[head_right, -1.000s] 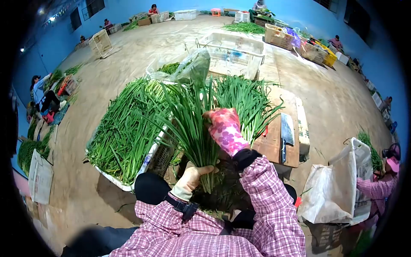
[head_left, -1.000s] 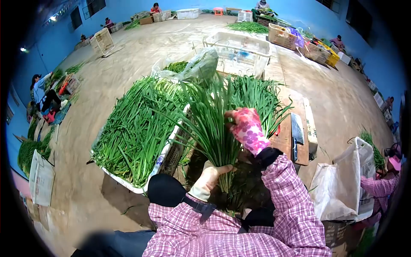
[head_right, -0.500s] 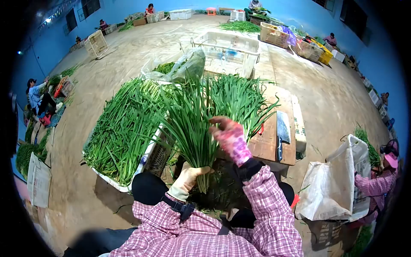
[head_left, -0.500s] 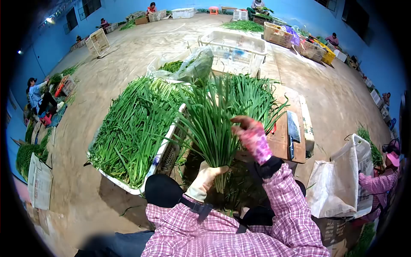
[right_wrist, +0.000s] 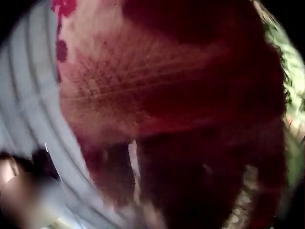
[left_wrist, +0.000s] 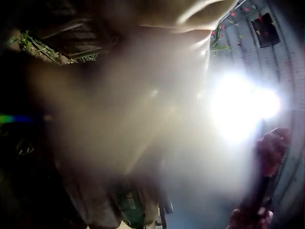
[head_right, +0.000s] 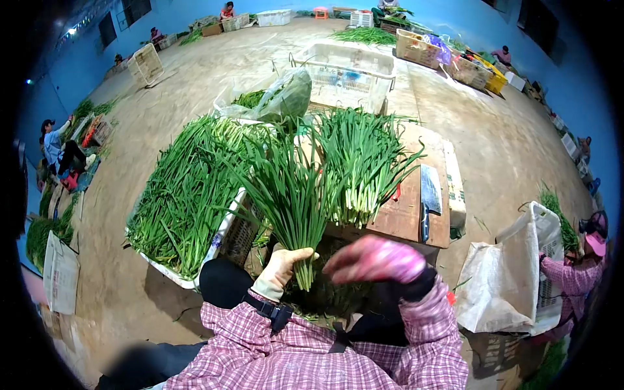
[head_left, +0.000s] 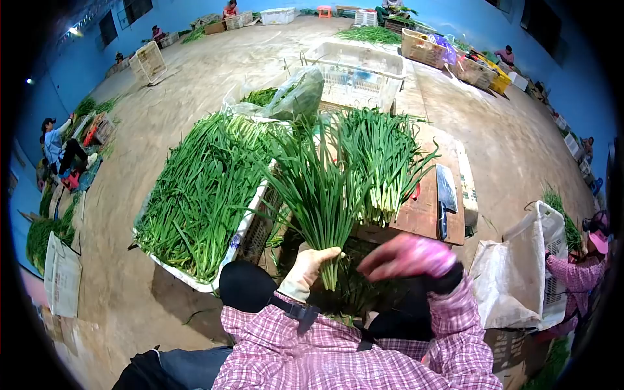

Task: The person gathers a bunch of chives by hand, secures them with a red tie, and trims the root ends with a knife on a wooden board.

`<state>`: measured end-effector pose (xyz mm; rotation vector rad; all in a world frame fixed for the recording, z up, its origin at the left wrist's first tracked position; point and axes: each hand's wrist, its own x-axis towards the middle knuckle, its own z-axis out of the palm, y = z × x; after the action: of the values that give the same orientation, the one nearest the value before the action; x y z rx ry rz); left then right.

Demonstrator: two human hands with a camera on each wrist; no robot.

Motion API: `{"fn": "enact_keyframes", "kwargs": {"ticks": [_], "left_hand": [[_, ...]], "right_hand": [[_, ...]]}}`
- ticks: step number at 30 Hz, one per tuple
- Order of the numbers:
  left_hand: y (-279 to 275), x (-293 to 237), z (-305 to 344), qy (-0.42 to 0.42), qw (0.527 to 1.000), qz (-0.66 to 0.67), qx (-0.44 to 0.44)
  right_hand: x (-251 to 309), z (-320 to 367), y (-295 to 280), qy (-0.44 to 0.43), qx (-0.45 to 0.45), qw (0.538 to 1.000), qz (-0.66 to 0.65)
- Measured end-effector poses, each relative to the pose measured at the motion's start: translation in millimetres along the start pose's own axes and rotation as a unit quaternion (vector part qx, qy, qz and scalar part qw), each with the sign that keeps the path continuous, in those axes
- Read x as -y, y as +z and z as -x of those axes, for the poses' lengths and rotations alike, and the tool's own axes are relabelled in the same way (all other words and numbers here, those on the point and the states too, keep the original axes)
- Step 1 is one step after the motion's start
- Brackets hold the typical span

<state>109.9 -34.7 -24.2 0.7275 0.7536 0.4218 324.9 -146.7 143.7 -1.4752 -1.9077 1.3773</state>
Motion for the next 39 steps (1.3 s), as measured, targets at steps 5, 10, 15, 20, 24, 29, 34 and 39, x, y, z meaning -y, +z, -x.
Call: {"fn": "enact_keyframes", "kwargs": {"ticks": [5,10,15,20,24,29,34,39], "left_hand": [[9.6,0.1,3.8,0.11,0.994,-0.017,0.007],[-0.2,15.5,-8.8,0.082,0.995,-0.038,0.041],[-7.3,10.5,4.9,0.041,0.997,-0.049,0.035],[-3.9,2.6,5.9,0.014,1.0,-0.008,-0.005],[4.3,4.5,3.1,0.054,0.998,-0.009,-0.002],[17.7,6.1,8.0,0.052,0.998,-0.037,0.001],[21.8,-2.6,15.3,0.057,0.998,0.004,0.034],[27.4,-7.3,2.9,0.077,0.986,0.136,0.054]], "right_hand": [[-36.0,-45.6,14.0,0.134,-0.409,0.901,0.048],[-58.7,-95.8,-7.0,0.133,-0.398,0.906,-0.056],[8.6,-35.4,-40.6,-0.033,-0.56,0.794,-0.234],[4.7,43.8,-16.2,-0.157,-0.336,0.927,-0.058],[-42.2,-0.8,35.7,0.08,-0.342,0.88,0.32],[-36.8,-51.5,32.6,0.141,-0.413,0.899,-0.034],[-49.1,-40.0,18.5,-0.024,-0.555,0.794,-0.246],[-81.5,-28.2,51.2,0.066,-0.399,0.901,-0.158]]}}
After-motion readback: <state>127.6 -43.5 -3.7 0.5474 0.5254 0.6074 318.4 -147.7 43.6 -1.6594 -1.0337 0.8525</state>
